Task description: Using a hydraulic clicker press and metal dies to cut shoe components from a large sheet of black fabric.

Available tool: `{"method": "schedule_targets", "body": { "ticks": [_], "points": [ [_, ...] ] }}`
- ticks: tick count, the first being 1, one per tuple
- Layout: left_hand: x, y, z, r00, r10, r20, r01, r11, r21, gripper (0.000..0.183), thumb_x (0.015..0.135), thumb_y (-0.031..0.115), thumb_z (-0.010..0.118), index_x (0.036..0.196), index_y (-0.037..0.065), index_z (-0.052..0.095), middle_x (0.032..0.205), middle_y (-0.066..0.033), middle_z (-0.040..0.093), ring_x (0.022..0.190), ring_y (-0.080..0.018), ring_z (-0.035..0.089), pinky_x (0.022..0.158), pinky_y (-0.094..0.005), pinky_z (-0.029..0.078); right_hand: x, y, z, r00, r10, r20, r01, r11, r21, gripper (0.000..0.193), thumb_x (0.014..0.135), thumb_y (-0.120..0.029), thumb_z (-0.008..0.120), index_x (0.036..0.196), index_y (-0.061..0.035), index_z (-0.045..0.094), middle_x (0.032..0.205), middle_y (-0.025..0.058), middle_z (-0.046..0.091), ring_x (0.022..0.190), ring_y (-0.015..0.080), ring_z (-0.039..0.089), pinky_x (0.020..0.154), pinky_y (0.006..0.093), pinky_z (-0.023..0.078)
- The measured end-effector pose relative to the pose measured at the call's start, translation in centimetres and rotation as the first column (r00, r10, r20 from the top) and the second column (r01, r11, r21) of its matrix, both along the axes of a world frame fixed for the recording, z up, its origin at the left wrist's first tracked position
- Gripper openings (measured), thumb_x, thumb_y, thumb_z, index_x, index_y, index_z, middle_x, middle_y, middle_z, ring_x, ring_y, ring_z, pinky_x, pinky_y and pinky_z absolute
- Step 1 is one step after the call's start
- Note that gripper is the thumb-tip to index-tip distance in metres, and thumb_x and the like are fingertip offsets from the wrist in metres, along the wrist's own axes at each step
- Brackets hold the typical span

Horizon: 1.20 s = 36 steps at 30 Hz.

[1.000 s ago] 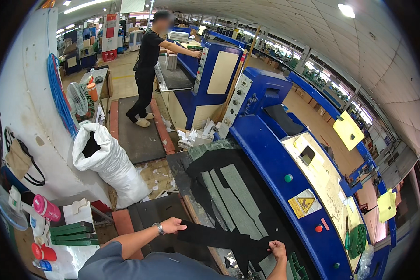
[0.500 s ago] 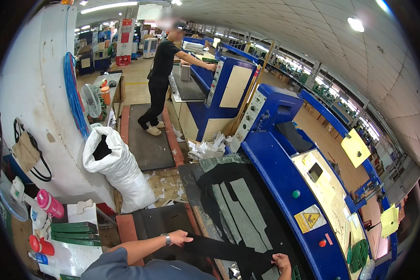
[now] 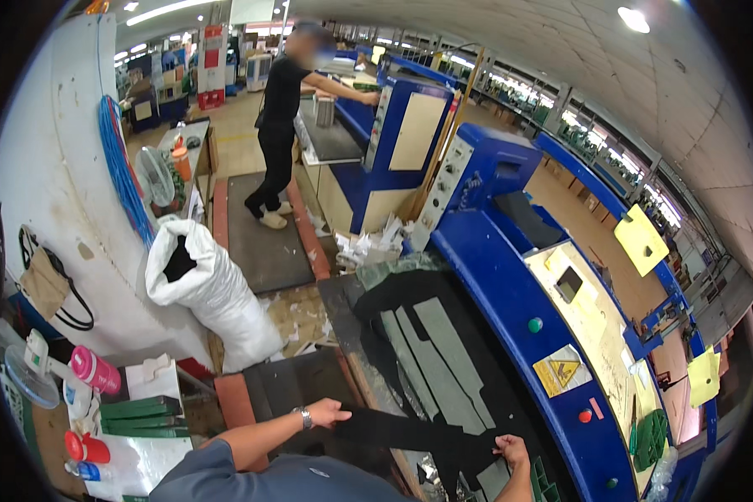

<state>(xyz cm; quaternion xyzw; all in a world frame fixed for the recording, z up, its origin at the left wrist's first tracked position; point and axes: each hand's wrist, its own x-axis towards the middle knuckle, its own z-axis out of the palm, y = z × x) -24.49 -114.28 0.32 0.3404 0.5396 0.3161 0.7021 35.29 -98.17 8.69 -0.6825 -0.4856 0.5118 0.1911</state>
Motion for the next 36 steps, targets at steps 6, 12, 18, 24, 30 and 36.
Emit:
{"method": "schedule_targets", "body": {
  "ticks": [6,12,18,24,30,36],
  "points": [
    [-1.0,-1.3,-2.3,0.999,0.022,-0.025,-0.022,0.999,-0.026,0.033,0.100,0.043,0.077,0.098,0.011,0.067,0.092,0.0032,0.068,0.074,-0.0091,0.063,0.068,-0.0288,0.054,-2.4,0.3,0.2,0.999,0.007,-0.039,-0.009,0.999,-0.051,0.013,0.101,-0.010,0.074,0.095,0.0008,0.073,0.080,0.0041,0.069,0.071,0.0177,0.068,0.065,0.0336,0.063],
    [-0.5,-1.4,-2.9,1.000,0.020,0.015,-0.019,0.999,-0.035,0.033,0.100,0.043,0.076,0.108,0.012,0.071,0.097,0.0040,0.071,0.079,-0.0083,0.066,0.070,-0.0282,0.053,-1.5,0.1,0.5,0.999,-0.005,-0.041,0.003,0.999,-0.049,0.012,0.101,-0.011,0.074,0.096,-0.0007,0.073,0.083,0.0025,0.068,0.070,0.0159,0.067,0.066,0.0314,0.061],
    [-0.2,-1.7,-2.8,0.996,0.086,0.024,-0.085,0.996,-0.029,0.034,0.099,0.043,0.078,0.100,0.010,0.069,0.084,0.0040,0.064,0.071,-0.0080,0.060,0.062,-0.0270,0.050,-1.9,0.3,0.4,0.999,-0.002,-0.047,0.000,0.999,-0.040,0.012,0.101,-0.011,0.075,0.096,-0.0006,0.073,0.082,0.0024,0.068,0.069,0.0159,0.066,0.065,0.0321,0.061],
    [0.0,-2.3,-2.6,0.987,0.154,-0.052,-0.155,0.988,-0.022,0.036,0.099,0.043,0.077,0.105,0.008,0.070,0.090,0.0032,0.066,0.076,-0.0102,0.063,0.068,-0.0295,0.056,-2.1,0.3,0.4,0.999,0.016,-0.033,-0.017,1.000,-0.020,0.012,0.101,-0.011,0.074,0.095,-0.0004,0.073,0.082,0.0029,0.069,0.070,0.0165,0.067,0.065,0.0326,0.062],
    [-1.0,-3.5,-3.6,0.975,0.213,-0.069,-0.219,0.971,-0.097,0.033,0.103,0.040,0.072,0.112,0.008,0.070,0.109,-0.0019,0.075,0.095,-0.0154,0.075,0.079,-0.0333,0.061,-2.9,0.1,1.0,0.999,0.050,-0.010,-0.050,0.999,-0.001,0.013,0.102,-0.010,0.073,0.094,0.0009,0.073,0.083,0.0048,0.071,0.071,0.0174,0.068,0.066,0.0325,0.061],
    [-5.1,-7.9,-6.7,0.964,0.203,-0.170,-0.223,0.969,-0.106,0.029,0.107,0.038,0.066,0.109,0.010,0.070,0.097,-0.0020,0.078,0.088,-0.0154,0.077,0.073,-0.0325,0.060,-2.2,0.0,0.4,0.996,0.025,-0.080,-0.026,1.000,-0.003,0.013,0.102,-0.010,0.073,0.094,0.0008,0.073,0.083,0.0049,0.070,0.072,0.0175,0.068,0.067,0.0326,0.062]
  ]
}}
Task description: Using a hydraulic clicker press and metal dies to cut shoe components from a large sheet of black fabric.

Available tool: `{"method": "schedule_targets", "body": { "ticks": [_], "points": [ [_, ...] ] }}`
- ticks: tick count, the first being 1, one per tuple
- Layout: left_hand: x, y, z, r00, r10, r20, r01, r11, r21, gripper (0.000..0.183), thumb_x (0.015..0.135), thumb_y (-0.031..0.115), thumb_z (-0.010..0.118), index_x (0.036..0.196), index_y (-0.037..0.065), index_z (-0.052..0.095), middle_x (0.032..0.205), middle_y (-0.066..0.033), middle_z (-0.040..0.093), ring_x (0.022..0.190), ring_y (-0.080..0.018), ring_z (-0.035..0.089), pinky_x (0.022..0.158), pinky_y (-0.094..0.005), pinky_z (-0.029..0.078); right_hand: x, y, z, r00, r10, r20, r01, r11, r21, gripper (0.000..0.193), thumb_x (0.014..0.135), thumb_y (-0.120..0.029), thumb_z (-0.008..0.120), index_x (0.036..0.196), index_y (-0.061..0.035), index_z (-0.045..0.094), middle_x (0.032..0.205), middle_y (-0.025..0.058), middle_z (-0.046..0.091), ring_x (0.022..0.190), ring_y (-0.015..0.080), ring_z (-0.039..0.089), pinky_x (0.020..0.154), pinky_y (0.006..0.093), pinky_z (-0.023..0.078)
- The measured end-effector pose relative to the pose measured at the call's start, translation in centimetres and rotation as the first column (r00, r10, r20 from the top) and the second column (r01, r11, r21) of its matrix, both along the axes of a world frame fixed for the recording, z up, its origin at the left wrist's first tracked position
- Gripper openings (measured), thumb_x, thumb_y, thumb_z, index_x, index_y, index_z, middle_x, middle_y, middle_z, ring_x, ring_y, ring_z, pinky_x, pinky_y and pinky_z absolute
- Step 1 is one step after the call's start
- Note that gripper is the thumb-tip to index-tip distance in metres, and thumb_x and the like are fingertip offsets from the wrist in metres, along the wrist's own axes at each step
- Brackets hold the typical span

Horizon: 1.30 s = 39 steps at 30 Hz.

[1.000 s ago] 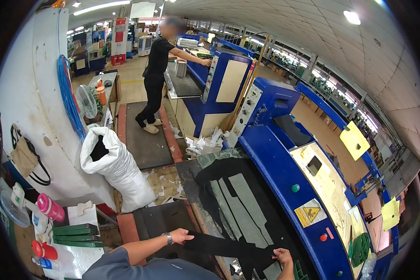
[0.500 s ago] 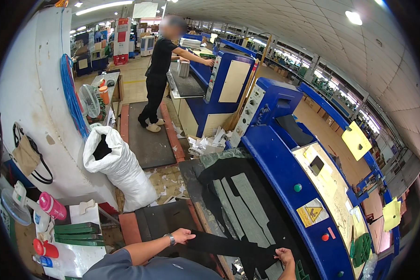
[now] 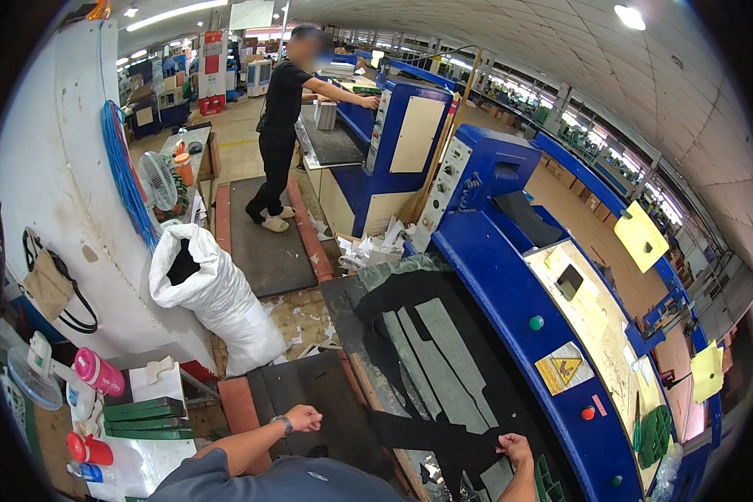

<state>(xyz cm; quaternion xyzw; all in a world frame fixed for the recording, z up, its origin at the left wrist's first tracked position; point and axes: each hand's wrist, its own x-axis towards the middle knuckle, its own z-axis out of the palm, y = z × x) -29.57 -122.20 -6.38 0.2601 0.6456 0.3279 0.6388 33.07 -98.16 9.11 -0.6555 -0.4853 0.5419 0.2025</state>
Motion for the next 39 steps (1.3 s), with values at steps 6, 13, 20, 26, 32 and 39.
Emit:
{"method": "schedule_targets", "body": {
  "ticks": [6,13,20,26,32,39],
  "points": [
    [-3.0,-7.1,-2.4,0.982,-0.058,-0.177,0.030,0.987,-0.157,0.044,0.111,0.045,0.051,0.098,0.009,0.072,0.086,-0.0047,0.078,0.079,-0.0158,0.076,0.066,-0.0329,0.058,0.5,0.2,-0.4,1.000,0.022,0.006,-0.022,1.000,0.003,0.013,0.102,-0.012,0.073,0.096,-0.0014,0.073,0.081,0.0025,0.068,0.069,0.0167,0.067,0.066,0.0325,0.060],
    [-0.4,-13.3,-3.7,0.928,-0.160,-0.337,0.004,0.907,-0.422,0.068,0.099,0.069,0.061,0.089,0.004,0.079,0.082,-0.0104,0.077,0.078,-0.0225,0.075,0.080,-0.0405,0.060,1.5,-0.3,0.2,1.000,0.008,0.015,-0.008,1.000,0.020,0.010,0.102,-0.010,0.073,0.094,-0.0022,0.073,0.083,0.0032,0.071,0.071,0.0173,0.069,0.065,0.0331,0.061],
    [-1.0,-18.7,-8.7,0.982,0.131,-0.133,-0.157,0.965,-0.211,0.049,0.102,0.055,0.068,0.089,0.008,0.076,0.076,-0.0061,0.070,0.063,-0.0179,0.063,0.058,-0.0353,0.047,-0.5,0.4,-0.1,0.998,0.059,-0.023,-0.059,0.998,0.028,0.011,0.102,-0.013,0.073,0.094,-0.0044,0.072,0.080,0.0029,0.069,0.067,0.0164,0.068,0.063,0.0312,0.058],
    [-1.3,-16.5,-5.9,0.976,-0.026,-0.217,-0.053,0.935,-0.350,0.033,0.101,0.038,0.072,0.096,0.005,0.077,0.082,-0.0067,0.075,0.072,-0.0176,0.070,0.068,-0.0370,0.058,0.7,-0.1,-0.1,1.000,0.002,0.020,-0.002,1.000,0.006,0.009,0.101,-0.009,0.073,0.095,-0.0022,0.072,0.082,0.0035,0.069,0.069,0.0172,0.068,0.065,0.0315,0.060],
    [-3.0,-17.1,-5.6,0.974,-0.053,-0.219,-0.029,0.934,-0.357,0.033,0.103,0.043,0.071,0.106,0.011,0.074,0.084,-0.0023,0.077,0.066,-0.0127,0.069,0.051,-0.0301,0.049,0.7,0.0,-0.4,1.000,0.018,-0.003,-0.018,1.000,0.013,0.010,0.102,-0.008,0.072,0.095,0.0002,0.072,0.085,0.0051,0.070,0.073,0.0173,0.068,0.067,0.0341,0.063],
    [-3.0,-17.3,-4.3,0.967,-0.095,-0.236,-0.014,0.907,-0.421,0.032,0.104,0.042,0.067,0.111,0.011,0.074,0.092,-0.0030,0.080,0.071,-0.0117,0.071,0.051,-0.0291,0.049,-0.1,-0.4,0.2,1.000,0.018,0.017,-0.018,1.000,0.003,0.011,0.102,-0.008,0.072,0.095,0.0007,0.072,0.084,0.0057,0.071,0.072,0.0175,0.068,0.067,0.0336,0.062]
  ]
}}
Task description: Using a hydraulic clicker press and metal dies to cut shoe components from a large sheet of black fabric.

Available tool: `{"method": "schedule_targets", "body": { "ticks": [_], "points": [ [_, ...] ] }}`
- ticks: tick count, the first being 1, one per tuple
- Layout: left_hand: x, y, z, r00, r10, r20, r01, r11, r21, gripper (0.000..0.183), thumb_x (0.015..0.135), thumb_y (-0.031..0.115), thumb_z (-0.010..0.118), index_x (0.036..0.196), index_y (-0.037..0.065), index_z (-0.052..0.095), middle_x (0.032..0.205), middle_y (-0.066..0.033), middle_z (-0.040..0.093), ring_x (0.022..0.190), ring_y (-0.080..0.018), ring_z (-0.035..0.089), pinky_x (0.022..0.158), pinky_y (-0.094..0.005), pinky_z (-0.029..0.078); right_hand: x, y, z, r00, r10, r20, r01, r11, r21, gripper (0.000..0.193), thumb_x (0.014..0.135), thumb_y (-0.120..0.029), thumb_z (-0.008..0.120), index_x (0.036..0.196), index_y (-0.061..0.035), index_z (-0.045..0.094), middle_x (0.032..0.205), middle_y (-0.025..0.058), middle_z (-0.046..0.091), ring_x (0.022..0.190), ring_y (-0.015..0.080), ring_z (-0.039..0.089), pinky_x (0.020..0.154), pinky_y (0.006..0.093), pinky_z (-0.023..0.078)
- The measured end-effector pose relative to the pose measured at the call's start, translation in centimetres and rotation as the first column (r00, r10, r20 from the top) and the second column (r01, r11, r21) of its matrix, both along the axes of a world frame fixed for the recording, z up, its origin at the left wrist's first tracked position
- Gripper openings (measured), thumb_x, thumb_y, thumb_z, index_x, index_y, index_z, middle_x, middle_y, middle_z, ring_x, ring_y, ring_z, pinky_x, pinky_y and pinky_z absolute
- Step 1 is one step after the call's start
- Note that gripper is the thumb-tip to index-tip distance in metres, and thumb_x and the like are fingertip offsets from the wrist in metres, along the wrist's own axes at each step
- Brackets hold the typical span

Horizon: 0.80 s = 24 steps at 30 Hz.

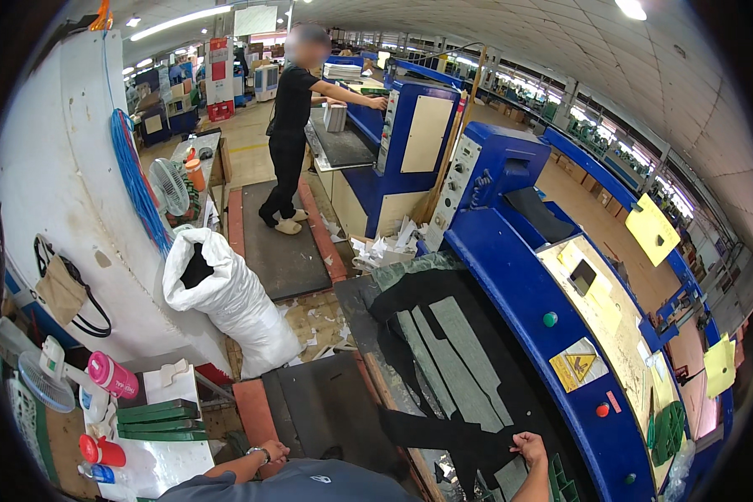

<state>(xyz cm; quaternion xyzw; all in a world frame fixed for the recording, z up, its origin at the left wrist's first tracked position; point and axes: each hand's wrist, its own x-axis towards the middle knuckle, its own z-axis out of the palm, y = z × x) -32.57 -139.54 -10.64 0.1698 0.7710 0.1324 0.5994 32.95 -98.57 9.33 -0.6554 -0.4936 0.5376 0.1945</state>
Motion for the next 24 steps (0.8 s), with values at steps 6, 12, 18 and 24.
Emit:
{"method": "schedule_targets", "body": {
  "ticks": [6,12,18,24],
  "points": [
    [1.1,1.1,0.6,1.000,0.026,0.004,-0.026,0.999,0.024,0.034,0.104,0.042,0.068,0.112,0.010,0.075,0.089,-0.0021,0.076,0.068,-0.0108,0.068,0.050,-0.0285,0.049,0.7,-0.3,-0.1,0.999,-0.018,-0.031,0.019,0.999,0.029,0.011,0.101,-0.013,0.075,0.095,-0.0053,0.072,0.077,0.0026,0.070,0.063,0.0166,0.069,0.058,0.0290,0.052],
    [0.9,1.6,-0.3,0.998,0.059,0.035,-0.060,0.996,0.058,0.033,0.103,0.041,0.070,0.109,0.009,0.075,0.084,-0.0014,0.073,0.061,-0.0107,0.063,0.047,-0.0288,0.047,0.8,0.2,-0.4,1.000,-0.022,-0.018,0.023,0.999,0.023,0.011,0.102,-0.013,0.074,0.096,-0.0043,0.072,0.079,0.0032,0.070,0.065,0.0173,0.069,0.060,0.0305,0.055],
    [0.3,1.1,-0.8,0.989,0.142,0.043,-0.145,0.987,0.072,0.029,0.103,0.039,0.069,0.106,0.011,0.074,0.081,-0.0016,0.071,0.057,-0.0122,0.061,0.045,-0.0309,0.045,0.1,0.8,-0.4,0.999,-0.017,-0.044,0.019,0.999,0.040,0.012,0.100,-0.010,0.075,0.094,-0.0002,0.072,0.080,0.0035,0.068,0.068,0.0168,0.066,0.065,0.0344,0.062],
    [0.7,1.0,-1.2,0.968,0.227,0.108,-0.234,0.971,0.054,0.022,0.105,0.034,0.067,0.097,0.015,0.071,0.074,-0.0021,0.067,0.051,-0.0148,0.053,0.045,-0.0357,0.043,3.1,0.1,-1.6,0.998,-0.060,-0.011,0.060,0.998,-0.013,0.015,0.098,-0.014,0.079,0.095,-0.0007,0.072,0.077,0.0065,0.071,0.069,0.0209,0.073,0.064,0.0344,0.061]
  ]
}}
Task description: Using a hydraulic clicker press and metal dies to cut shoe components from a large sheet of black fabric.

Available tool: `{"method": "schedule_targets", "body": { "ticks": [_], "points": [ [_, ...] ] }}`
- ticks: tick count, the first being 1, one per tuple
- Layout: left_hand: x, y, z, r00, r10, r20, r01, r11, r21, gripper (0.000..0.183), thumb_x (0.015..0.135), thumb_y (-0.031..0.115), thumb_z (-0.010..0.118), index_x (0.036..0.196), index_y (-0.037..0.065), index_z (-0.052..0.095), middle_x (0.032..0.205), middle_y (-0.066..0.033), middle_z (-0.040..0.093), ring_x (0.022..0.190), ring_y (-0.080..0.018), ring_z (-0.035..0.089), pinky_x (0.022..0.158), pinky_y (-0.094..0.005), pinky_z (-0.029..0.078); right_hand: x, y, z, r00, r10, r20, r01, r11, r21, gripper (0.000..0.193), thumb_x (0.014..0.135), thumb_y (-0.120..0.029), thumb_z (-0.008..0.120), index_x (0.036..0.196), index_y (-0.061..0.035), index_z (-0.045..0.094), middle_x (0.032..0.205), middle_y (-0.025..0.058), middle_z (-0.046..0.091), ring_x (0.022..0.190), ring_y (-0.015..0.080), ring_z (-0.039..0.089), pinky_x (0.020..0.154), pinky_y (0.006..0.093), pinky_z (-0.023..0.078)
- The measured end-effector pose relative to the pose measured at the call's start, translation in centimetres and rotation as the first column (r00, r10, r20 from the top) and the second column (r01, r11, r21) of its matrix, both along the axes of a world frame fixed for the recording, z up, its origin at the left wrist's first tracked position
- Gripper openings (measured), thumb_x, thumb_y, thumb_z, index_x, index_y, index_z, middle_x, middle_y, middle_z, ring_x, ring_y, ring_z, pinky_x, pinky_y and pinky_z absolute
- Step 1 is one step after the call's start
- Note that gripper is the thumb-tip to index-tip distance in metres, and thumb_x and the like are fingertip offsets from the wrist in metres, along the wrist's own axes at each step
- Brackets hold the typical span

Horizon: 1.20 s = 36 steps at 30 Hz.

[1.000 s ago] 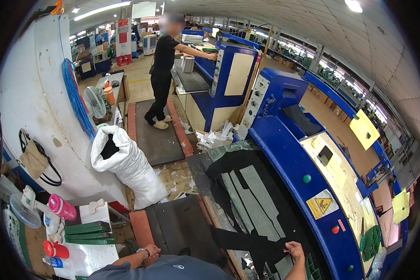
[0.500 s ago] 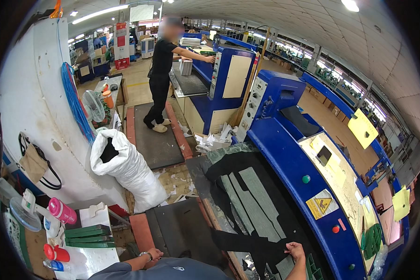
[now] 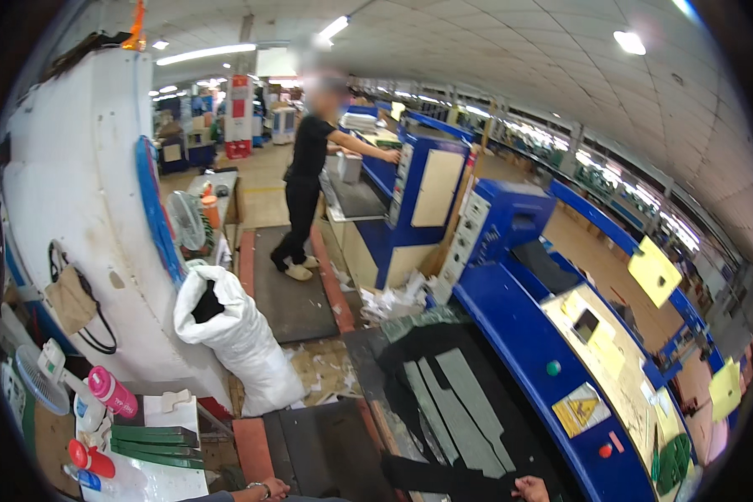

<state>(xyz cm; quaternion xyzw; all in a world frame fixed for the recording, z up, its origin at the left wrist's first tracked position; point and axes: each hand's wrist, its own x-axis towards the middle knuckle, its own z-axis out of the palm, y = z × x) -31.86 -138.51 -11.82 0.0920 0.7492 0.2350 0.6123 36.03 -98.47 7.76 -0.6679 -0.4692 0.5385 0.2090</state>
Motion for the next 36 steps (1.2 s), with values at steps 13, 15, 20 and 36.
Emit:
{"method": "schedule_targets", "body": {
  "ticks": [13,15,20,36],
  "points": [
    [-0.4,-0.6,-2.2,0.996,-0.077,-0.051,0.080,0.995,0.056,0.029,0.103,0.044,0.067,0.103,0.016,0.077,0.084,-0.0014,0.075,0.061,-0.0163,0.066,0.050,-0.0377,0.048,-0.9,0.7,0.1,0.996,0.069,0.060,-0.073,0.995,0.067,0.019,0.098,-0.019,0.080,0.087,-0.0067,0.069,0.073,0.0027,0.068,0.059,0.0165,0.068,0.052,0.0309,0.053],
    [0.0,-1.2,-1.8,0.993,-0.074,-0.092,0.075,0.997,0.012,0.029,0.103,0.043,0.067,0.103,0.016,0.077,0.084,-0.0022,0.075,0.065,-0.0164,0.068,0.051,-0.0376,0.050,-1.9,1.1,-0.7,0.998,0.059,-0.022,-0.057,0.994,0.094,0.018,0.100,-0.010,0.076,0.086,-0.0055,0.066,0.072,-0.0008,0.060,0.061,0.0147,0.062,0.059,0.0371,0.063],
    [0.4,-0.9,-0.9,0.999,0.033,-0.025,-0.033,0.999,0.028,0.027,0.106,0.036,0.066,0.108,0.009,0.072,0.079,-0.0021,0.069,0.057,-0.0122,0.060,0.046,-0.0301,0.044,-1.3,1.3,-0.3,0.997,0.079,0.024,-0.080,0.995,0.059,0.016,0.101,-0.013,0.074,0.089,-0.0056,0.068,0.079,0.0020,0.068,0.065,0.0163,0.067,0.060,0.0332,0.060],
    [-1.1,2.8,3.1,0.973,-0.227,0.042,0.230,0.969,-0.090,0.033,0.104,0.038,0.068,0.124,0.013,0.073,0.104,-0.0031,0.076,0.085,-0.0186,0.074,0.066,-0.0400,0.058,0.7,-1.9,1.6,1.000,-0.015,0.023,0.015,1.000,0.003,0.012,0.101,-0.009,0.073,0.092,-0.0025,0.071,0.080,0.0034,0.068,0.069,0.0177,0.069,0.063,0.0339,0.062]
  ]
}}
